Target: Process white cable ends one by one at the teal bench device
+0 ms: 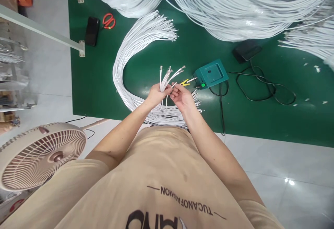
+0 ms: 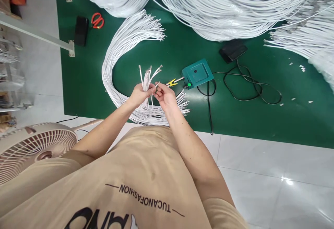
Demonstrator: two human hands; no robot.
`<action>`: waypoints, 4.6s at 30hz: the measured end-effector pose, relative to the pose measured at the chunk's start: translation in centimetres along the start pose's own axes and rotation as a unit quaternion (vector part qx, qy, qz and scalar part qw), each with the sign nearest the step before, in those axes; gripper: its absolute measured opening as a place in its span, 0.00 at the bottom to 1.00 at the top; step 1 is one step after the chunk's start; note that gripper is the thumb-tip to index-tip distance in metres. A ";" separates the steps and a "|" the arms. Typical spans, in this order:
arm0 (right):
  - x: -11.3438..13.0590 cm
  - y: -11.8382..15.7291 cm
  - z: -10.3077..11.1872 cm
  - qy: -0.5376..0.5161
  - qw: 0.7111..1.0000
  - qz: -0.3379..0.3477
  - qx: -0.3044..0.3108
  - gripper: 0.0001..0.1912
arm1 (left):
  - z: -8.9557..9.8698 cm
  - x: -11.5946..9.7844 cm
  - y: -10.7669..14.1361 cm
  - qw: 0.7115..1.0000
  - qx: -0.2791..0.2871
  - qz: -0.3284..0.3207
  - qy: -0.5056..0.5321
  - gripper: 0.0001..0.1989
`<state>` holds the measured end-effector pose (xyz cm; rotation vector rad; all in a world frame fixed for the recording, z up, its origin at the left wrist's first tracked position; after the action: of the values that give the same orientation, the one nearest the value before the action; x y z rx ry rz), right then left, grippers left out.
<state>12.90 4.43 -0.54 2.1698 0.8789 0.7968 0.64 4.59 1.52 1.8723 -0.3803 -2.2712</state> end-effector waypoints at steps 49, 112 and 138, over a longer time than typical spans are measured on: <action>3.1 -2.0 4.0 0.833 0.450 0.318 -0.046 0.17 | -1.3 2.2 -2.3 0.977 0.080 0.153 0.123 0.22; -1.7 1.2 4.8 0.810 0.387 0.416 0.144 0.17 | -2.0 2.7 -3.0 0.982 0.002 0.163 0.092 0.15; -2.4 0.9 5.1 0.561 0.786 0.172 -0.198 0.16 | -0.8 1.0 -2.0 0.986 0.108 0.072 -0.106 0.26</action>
<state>15.50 0.39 -3.64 1.3370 0.6925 2.3340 1.29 6.17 -0.15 1.6337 -0.7963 -2.4175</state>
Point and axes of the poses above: each hand's wrist, its own y-axis away from the middle knuckle, its own z-axis out of the back of the hand, x = y × z, the point moved 1 cm from there along -y, towards the middle knuckle, and after that the axes turned 13 degrees about -z, right-handed, at the moved point
